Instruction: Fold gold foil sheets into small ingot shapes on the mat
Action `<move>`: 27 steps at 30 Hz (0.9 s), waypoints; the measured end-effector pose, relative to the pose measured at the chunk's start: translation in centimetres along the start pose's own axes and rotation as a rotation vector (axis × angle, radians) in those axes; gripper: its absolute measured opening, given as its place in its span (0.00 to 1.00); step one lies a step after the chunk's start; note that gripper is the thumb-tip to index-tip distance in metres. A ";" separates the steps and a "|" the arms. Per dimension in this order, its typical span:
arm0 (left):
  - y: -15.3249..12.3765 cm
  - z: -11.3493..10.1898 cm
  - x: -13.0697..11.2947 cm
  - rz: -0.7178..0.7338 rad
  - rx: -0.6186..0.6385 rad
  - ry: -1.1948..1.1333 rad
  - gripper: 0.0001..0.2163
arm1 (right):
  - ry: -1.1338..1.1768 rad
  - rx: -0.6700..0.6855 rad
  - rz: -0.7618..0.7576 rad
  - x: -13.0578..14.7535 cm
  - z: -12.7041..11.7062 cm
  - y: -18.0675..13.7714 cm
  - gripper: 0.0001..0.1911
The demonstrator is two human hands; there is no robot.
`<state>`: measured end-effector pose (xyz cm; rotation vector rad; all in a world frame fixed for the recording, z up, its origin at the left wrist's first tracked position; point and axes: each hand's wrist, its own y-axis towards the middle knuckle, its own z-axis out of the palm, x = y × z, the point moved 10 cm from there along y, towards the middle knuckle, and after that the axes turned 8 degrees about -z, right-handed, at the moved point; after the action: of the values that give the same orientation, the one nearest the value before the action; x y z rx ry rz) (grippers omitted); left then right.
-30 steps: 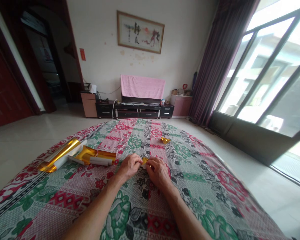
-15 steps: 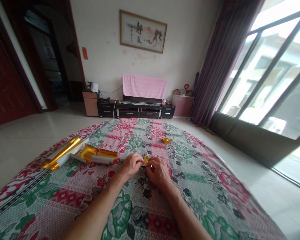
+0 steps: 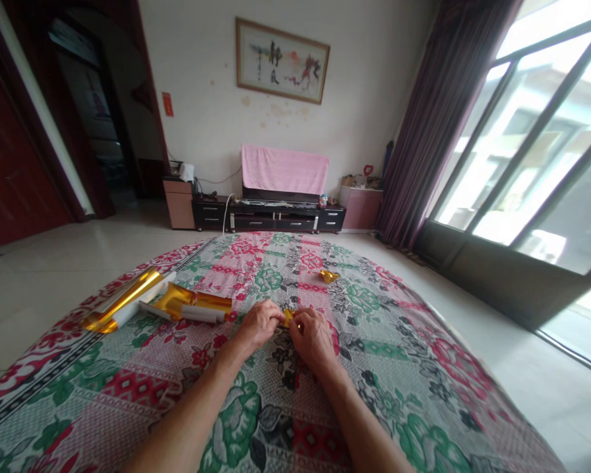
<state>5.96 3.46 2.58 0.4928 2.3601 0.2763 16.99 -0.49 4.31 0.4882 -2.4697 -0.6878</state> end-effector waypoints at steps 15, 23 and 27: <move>0.0 -0.2 -0.1 -0.017 -0.021 -0.006 0.10 | -0.051 0.002 0.049 -0.1 0.0 0.1 0.09; 0.0 -0.1 0.0 -0.034 -0.005 -0.005 0.11 | -0.075 -0.002 0.062 0.0 -0.2 0.0 0.09; 0.0 -0.1 0.0 -0.036 -0.017 0.004 0.11 | -0.079 -0.005 0.068 -0.1 0.0 0.0 0.08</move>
<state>5.91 3.41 2.67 0.4415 2.3658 0.2803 17.12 -0.45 4.29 0.3804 -2.5451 -0.6986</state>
